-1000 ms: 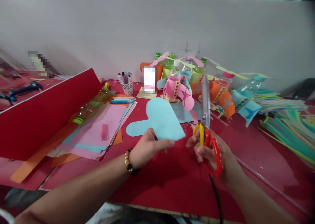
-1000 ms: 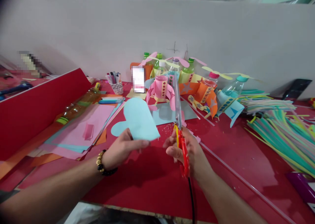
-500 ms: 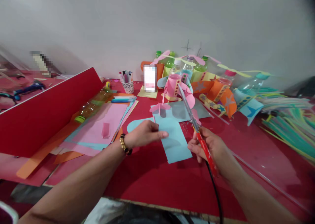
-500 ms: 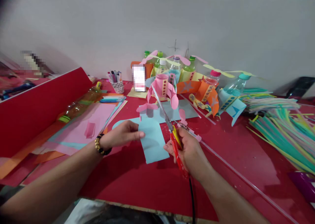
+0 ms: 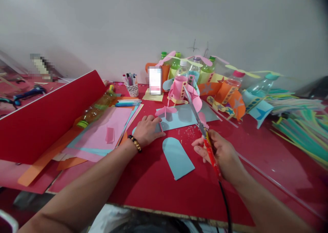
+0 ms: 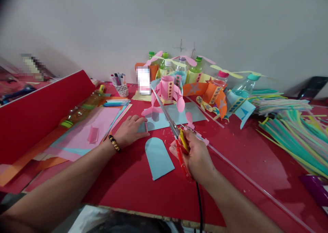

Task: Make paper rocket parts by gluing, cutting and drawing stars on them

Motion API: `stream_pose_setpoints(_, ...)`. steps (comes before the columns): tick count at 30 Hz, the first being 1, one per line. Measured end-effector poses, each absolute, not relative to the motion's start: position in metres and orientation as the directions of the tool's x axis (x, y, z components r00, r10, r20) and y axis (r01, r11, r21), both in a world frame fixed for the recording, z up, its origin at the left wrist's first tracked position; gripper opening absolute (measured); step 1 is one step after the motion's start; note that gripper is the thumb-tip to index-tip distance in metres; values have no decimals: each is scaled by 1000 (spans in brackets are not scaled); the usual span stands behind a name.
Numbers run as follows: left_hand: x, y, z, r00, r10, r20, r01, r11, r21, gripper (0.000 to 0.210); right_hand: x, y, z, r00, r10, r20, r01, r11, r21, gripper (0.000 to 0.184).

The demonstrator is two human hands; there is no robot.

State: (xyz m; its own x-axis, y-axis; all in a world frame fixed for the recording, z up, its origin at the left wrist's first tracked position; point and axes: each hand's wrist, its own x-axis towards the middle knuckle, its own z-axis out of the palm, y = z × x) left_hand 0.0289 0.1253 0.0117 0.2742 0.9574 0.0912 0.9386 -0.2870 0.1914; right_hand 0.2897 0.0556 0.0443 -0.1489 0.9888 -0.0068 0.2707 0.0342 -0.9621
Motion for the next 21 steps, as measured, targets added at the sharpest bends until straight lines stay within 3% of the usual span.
stream_pose_setpoints(9, 27, 121, 26, 312, 946, 91, 923, -324, 205, 32, 290, 57, 41, -165, 986, -24, 261, 20, -965, 31)
stream_pose_setpoints(12, 17, 123, 32, 259, 935, 243, 896, -326, 302, 32, 289, 57, 42, -171, 985, -24, 270, 24, -962, 30)
stream_pose_setpoints(14, 12, 124, 39, 148, 923, 356, 840, -307, 447, 27, 289, 57, 44, -180, 983, -31, 267, 18, -964, 31)
stream_pose_setpoints(16, 10, 122, 47, 7, 936, 352, 692, -258, 674, 19, 289, 57, 47, -200, 979, -40, 234, 9, -972, 32)
stream_pose_setpoints(18, 12, 118, 55, -60, 962, 267, 408, -221, 886, 10, 290, 57, 49, -231, 972, -51, 182, -9, -983, 33)
stream_pose_setpoints(21, 18, 112, 62, -45, 978, 206, -18, -207, 978, 13, 293, 57, 51, -272, 960, -66, 118, -35, -992, 33)
